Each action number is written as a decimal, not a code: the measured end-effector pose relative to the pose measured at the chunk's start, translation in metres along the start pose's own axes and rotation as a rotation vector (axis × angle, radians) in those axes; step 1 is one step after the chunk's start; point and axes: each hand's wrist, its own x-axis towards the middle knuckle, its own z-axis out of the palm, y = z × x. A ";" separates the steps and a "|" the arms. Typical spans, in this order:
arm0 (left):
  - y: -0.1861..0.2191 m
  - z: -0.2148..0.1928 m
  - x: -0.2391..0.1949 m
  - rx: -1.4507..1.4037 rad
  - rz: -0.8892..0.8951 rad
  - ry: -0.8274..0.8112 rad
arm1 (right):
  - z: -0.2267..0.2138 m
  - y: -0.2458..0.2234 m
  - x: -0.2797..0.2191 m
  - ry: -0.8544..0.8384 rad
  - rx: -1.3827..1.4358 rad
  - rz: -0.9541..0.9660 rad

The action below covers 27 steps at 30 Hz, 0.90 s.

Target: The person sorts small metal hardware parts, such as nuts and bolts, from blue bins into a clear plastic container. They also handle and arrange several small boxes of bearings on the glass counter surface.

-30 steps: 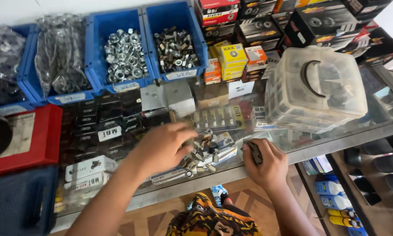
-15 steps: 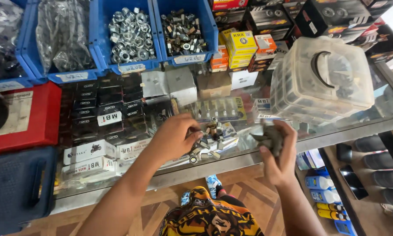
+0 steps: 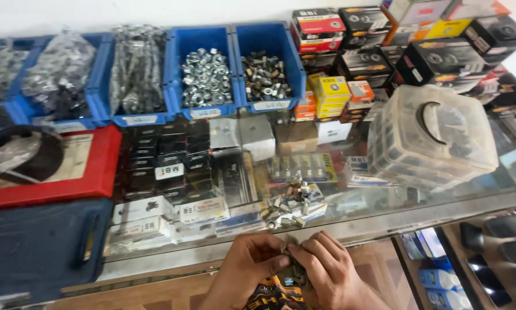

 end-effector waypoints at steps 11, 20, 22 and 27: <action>0.023 -0.008 -0.009 0.192 -0.093 -0.045 | 0.016 0.003 0.018 0.101 -0.083 -0.077; 0.021 -0.001 -0.004 0.255 0.180 -0.050 | 0.021 0.009 0.010 -0.009 0.002 0.100; 0.022 0.003 -0.003 0.205 0.166 -0.081 | 0.019 0.006 0.012 0.033 0.006 0.127; 0.018 0.011 0.002 0.243 0.277 -0.056 | 0.021 0.008 0.009 0.094 -0.139 0.069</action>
